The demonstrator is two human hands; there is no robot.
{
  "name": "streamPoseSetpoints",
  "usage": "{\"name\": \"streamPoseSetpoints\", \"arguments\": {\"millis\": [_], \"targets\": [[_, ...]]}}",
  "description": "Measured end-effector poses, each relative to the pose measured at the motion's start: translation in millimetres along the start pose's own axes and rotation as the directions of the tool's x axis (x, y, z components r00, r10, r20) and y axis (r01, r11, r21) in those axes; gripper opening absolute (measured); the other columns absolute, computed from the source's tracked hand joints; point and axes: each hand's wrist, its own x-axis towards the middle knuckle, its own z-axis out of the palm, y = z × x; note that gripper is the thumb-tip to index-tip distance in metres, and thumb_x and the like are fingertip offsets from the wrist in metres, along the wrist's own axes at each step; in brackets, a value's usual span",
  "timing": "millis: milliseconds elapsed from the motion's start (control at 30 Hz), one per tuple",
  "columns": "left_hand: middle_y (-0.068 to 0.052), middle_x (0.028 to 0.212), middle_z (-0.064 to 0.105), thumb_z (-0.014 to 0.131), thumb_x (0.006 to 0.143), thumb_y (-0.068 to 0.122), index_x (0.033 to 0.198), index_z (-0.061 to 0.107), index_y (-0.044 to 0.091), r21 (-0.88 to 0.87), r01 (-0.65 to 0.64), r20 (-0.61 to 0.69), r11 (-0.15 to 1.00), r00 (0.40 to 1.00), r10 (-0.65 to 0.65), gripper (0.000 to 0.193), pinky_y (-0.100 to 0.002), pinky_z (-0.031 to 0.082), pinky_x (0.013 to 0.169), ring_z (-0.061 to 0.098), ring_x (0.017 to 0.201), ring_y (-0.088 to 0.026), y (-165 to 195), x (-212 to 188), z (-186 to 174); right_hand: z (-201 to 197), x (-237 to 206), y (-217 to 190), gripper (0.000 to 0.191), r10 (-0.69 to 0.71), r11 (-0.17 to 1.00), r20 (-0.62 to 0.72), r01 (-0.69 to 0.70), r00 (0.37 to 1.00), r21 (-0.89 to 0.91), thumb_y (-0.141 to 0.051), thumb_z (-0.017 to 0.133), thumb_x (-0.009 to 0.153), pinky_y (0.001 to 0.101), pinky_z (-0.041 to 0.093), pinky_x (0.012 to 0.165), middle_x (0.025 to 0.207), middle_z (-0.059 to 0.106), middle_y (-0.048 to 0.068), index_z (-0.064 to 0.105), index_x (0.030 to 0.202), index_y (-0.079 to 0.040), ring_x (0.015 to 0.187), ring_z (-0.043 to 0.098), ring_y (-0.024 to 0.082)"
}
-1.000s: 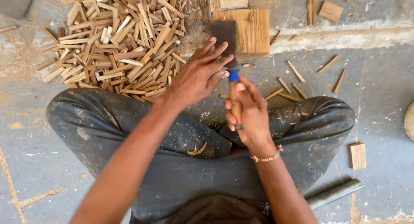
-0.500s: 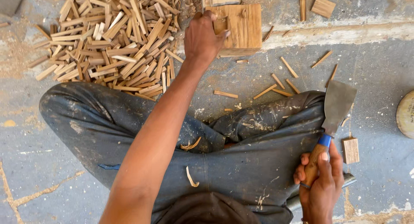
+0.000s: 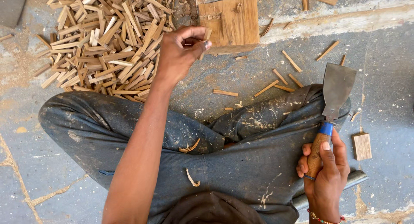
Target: The person shapes small wood pieces using a tool while sitting on the floor, handling each piece one by one.
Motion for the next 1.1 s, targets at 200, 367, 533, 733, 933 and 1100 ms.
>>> {"name": "streamPoseSetpoints", "arguments": {"millis": [200, 367, 533, 733, 933, 1100], "targets": [[-0.005, 0.096, 0.076, 0.086, 0.085, 0.008, 0.104, 0.076, 0.010, -0.002, -0.197, -0.023, 0.980, 0.980, 0.197, 0.022, -0.025, 0.067, 0.071, 0.073, 0.079, -0.010, 6, -7, 9, 2, -3, 2, 0.050, -0.011, 1.000, -0.052, 0.011, 0.999, 0.006, -0.019, 0.051, 0.109, 0.0294, 0.042, 0.045, 0.088, 0.060, 0.015, 0.044, 0.158, -0.009, 0.053, 0.050, 0.017], [-0.005, 0.098, 0.076, 0.086, 0.087, 0.007, 0.103, 0.076, 0.010, -0.005, -0.299, -0.025, 0.954, 0.954, 0.298, 0.019, -0.025, 0.068, 0.075, 0.073, 0.083, -0.010, 6, -6, 15, 2, -2, 3, 0.050, -0.023, 1.000, -0.053, 0.024, 0.998, 0.019, -0.020, 0.052, 0.110, 0.0292, 0.041, 0.044, 0.088, 0.059, 0.015, 0.043, 0.158, -0.008, 0.053, 0.050, 0.017], [-0.003, 0.093, 0.076, 0.086, 0.085, 0.009, 0.101, 0.077, 0.012, 0.061, -0.135, -0.064, 0.989, 0.988, 0.138, 0.018, -0.021, 0.066, 0.069, 0.072, 0.078, -0.009, 10, 0, 19, 3, 1, 1, 0.050, 0.004, 1.000, -0.050, -0.003, 0.999, 0.012, -0.020, 0.052, 0.110, 0.0292, 0.041, 0.044, 0.088, 0.060, 0.015, 0.044, 0.157, -0.008, 0.052, 0.050, 0.017], [-0.003, 0.100, 0.072, 0.083, 0.090, -0.002, 0.099, 0.078, 0.012, 0.107, -0.494, -0.043, 0.863, 0.865, 0.501, 0.017, -0.023, 0.069, 0.087, 0.074, 0.094, -0.010, 15, -4, 24, 3, 1, 0, 0.049, 0.004, 1.000, -0.044, -0.003, 0.999, 0.031, -0.020, 0.051, 0.110, 0.0290, 0.042, 0.044, 0.088, 0.059, 0.015, 0.044, 0.157, -0.010, 0.052, 0.050, 0.017], [-0.006, 0.100, 0.072, 0.085, 0.090, -0.001, 0.098, 0.077, 0.011, 0.151, -0.554, -0.044, 0.819, 0.824, 0.565, 0.016, -0.024, 0.068, 0.086, 0.074, 0.095, -0.013, 14, -7, 29, 2, 2, -1, 0.050, 0.021, 0.999, -0.041, -0.020, 0.999, 0.025, -0.021, 0.051, 0.110, 0.0287, 0.042, 0.044, 0.088, 0.060, 0.015, 0.043, 0.157, -0.010, 0.052, 0.050, 0.016], [-0.010, 0.086, 0.076, 0.084, 0.084, 0.004, 0.094, 0.074, 0.004, 0.264, -0.136, -0.145, 0.955, 0.973, 0.179, 0.014, -0.022, 0.067, 0.062, 0.076, 0.069, -0.010, 3, 23, 29, 2, 2, -1, 0.050, 0.011, 1.000, -0.047, -0.011, 0.999, 0.007, -0.021, 0.051, 0.109, 0.0289, 0.041, 0.043, 0.088, 0.060, 0.015, 0.044, 0.158, -0.010, 0.052, 0.050, 0.016]]}}
